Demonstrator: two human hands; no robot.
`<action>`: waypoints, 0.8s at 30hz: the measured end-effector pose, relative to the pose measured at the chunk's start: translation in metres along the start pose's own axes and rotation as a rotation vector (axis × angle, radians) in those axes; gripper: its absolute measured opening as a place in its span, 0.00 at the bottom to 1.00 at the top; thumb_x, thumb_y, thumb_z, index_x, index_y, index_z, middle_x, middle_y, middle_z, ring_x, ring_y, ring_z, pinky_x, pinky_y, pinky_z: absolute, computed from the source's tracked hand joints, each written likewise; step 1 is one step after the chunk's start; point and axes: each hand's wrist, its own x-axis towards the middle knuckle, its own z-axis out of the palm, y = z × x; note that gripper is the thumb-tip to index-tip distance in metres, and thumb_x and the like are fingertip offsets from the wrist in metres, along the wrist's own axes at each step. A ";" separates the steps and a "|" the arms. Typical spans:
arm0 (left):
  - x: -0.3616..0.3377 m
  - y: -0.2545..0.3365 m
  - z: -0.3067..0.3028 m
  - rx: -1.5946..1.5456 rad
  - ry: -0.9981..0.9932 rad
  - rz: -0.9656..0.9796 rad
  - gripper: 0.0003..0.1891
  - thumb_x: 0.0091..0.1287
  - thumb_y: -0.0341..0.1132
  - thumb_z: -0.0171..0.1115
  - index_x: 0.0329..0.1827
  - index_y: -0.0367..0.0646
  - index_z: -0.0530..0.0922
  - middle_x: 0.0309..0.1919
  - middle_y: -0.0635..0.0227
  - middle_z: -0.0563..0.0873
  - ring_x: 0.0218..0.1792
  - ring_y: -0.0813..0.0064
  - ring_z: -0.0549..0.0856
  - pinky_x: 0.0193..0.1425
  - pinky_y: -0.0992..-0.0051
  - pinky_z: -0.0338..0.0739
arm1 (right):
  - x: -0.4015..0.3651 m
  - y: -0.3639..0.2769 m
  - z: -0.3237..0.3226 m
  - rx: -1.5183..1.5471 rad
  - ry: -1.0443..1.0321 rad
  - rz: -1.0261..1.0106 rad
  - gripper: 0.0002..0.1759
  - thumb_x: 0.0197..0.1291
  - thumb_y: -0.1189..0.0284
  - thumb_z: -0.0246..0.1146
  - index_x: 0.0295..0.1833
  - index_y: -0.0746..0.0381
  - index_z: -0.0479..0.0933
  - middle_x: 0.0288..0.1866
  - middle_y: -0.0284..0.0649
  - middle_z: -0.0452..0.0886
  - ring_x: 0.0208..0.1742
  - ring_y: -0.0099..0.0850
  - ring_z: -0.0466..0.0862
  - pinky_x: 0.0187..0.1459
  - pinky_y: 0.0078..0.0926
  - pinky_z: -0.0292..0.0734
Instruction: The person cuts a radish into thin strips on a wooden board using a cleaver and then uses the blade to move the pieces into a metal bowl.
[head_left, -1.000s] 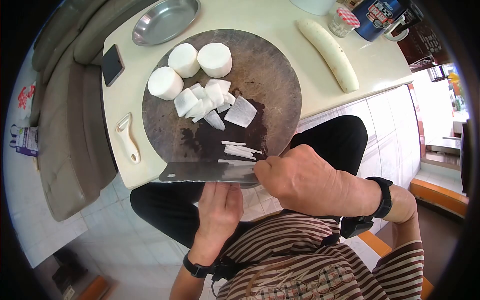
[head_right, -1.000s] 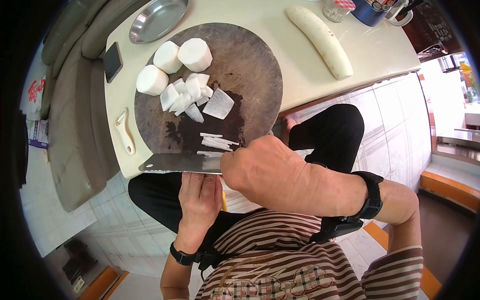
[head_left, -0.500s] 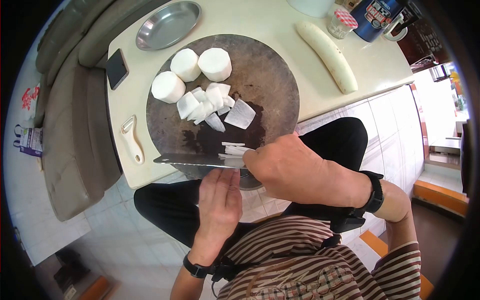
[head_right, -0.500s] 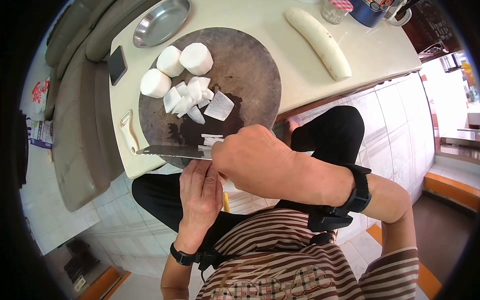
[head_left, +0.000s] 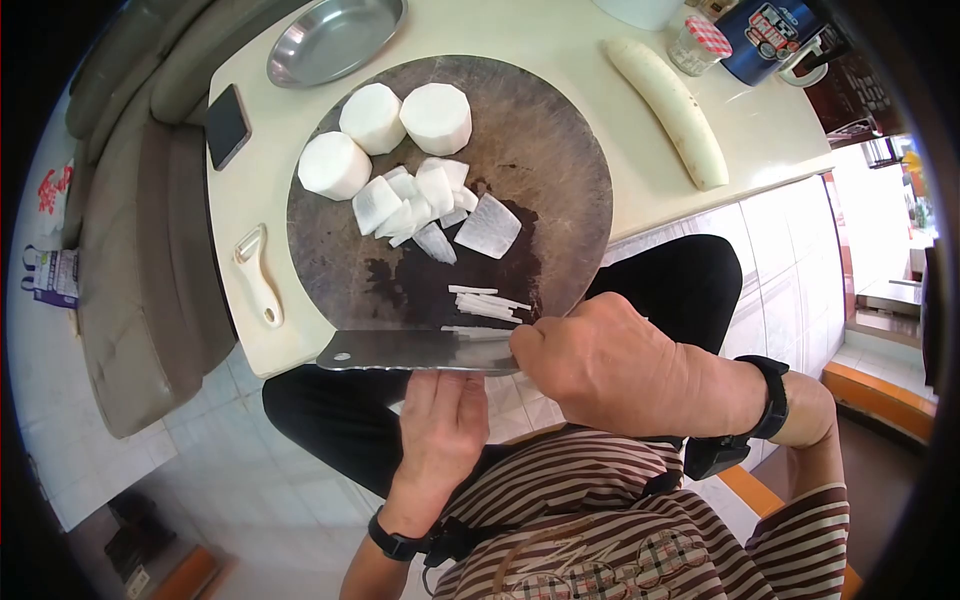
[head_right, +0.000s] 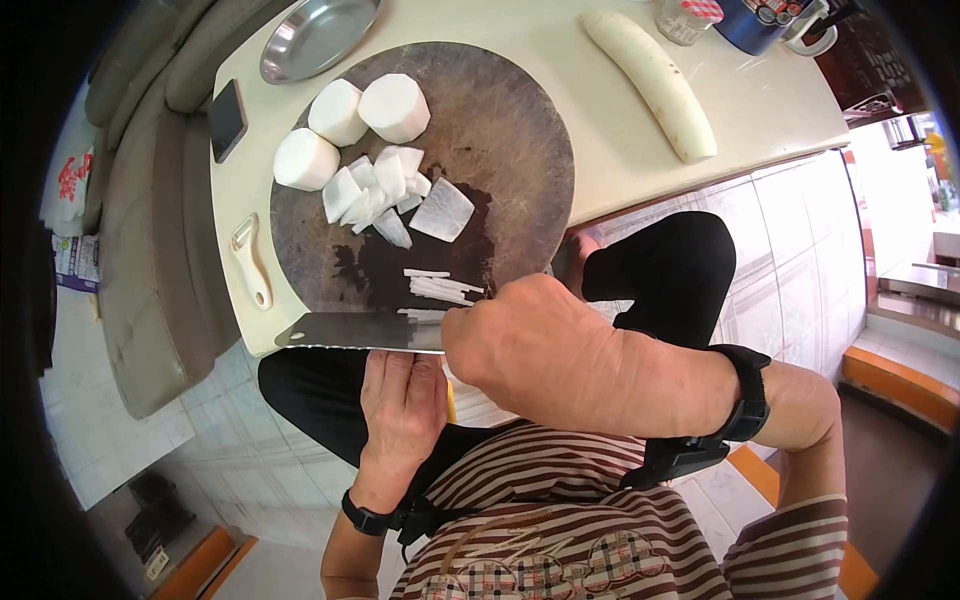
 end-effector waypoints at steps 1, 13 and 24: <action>-0.001 0.000 -0.001 -0.001 -0.009 -0.001 0.09 0.55 0.19 0.68 0.39 0.26 0.83 0.44 0.52 0.85 0.45 0.52 0.83 0.50 0.58 0.83 | 0.001 0.001 0.001 0.018 0.018 -0.024 0.08 0.44 0.80 0.65 0.29 0.68 0.72 0.20 0.46 0.77 0.21 0.45 0.82 0.22 0.39 0.74; 0.000 0.003 0.001 0.044 0.005 0.000 0.13 0.57 0.19 0.67 0.46 0.26 0.84 0.47 0.53 0.86 0.51 0.52 0.84 0.54 0.60 0.83 | 0.012 0.006 0.005 0.082 0.086 -0.020 0.07 0.45 0.81 0.65 0.29 0.67 0.73 0.19 0.48 0.77 0.23 0.49 0.83 0.25 0.42 0.77; -0.001 0.000 0.001 0.017 0.026 0.004 0.10 0.54 0.18 0.69 0.39 0.26 0.84 0.42 0.52 0.86 0.44 0.53 0.84 0.47 0.60 0.84 | 0.000 0.003 -0.003 0.058 0.007 0.013 0.08 0.43 0.82 0.64 0.28 0.68 0.72 0.19 0.48 0.77 0.21 0.47 0.82 0.23 0.40 0.76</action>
